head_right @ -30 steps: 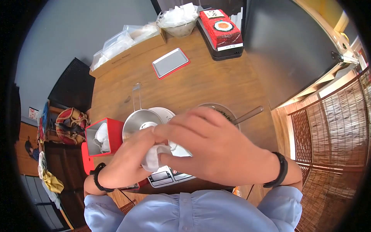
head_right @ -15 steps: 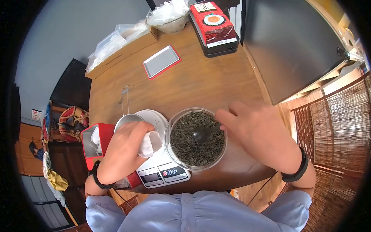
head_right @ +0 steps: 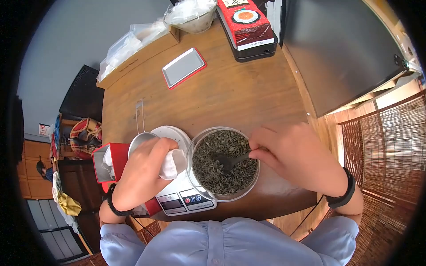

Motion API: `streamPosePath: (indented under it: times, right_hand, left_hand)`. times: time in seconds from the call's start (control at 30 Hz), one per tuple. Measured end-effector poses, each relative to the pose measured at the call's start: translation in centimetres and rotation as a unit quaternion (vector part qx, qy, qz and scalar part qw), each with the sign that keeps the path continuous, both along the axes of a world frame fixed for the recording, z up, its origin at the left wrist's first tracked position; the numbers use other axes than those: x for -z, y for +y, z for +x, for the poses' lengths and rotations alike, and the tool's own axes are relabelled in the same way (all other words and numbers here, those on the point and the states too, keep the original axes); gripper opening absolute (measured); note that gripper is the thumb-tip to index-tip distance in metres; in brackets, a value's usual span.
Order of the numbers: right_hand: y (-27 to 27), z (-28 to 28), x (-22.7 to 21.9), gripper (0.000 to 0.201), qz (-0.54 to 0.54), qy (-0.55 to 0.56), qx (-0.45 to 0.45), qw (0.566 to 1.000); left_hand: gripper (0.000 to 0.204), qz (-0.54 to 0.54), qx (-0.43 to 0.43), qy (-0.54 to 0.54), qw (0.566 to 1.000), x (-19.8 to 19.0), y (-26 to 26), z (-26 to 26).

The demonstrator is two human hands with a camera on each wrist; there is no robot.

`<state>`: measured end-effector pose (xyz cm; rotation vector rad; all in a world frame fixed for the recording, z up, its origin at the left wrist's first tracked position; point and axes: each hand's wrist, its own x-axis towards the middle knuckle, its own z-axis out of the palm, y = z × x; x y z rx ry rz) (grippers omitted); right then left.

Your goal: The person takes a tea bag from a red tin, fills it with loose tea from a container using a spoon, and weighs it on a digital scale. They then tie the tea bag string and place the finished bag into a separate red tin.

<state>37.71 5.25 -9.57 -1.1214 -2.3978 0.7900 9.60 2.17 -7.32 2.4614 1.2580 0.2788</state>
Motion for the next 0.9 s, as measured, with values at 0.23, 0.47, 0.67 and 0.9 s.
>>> streamPosePath:
  times: [0.23,0.47,0.67,0.9]
  right_hand:
    - [1.2,2.0,-1.6,0.010,-0.096,0.083,0.068,0.990]
    - [1.1,2.4,-4.2,0.011,-0.089,0.131,0.085,0.984]
    - [1.3,0.9,-4.4,0.012,-0.016,0.134,0.034,0.990]
    - [0.1,-1.5,-6.2,0.024,0.275,0.061,-0.031,0.959]
  left_hand:
    - [0.047,-0.009,-0.009,-0.029,0.999,0.5,0.4,0.3]
    - [0.051,-0.037,-0.024,-0.013,0.999,0.4,0.3,0.9]
    - [0.056,-0.030,-0.012,-0.025,0.999,0.3,0.3,1.4]
    - [0.057,-0.022,-0.023,-0.054,0.998,0.0,0.1,1.9]
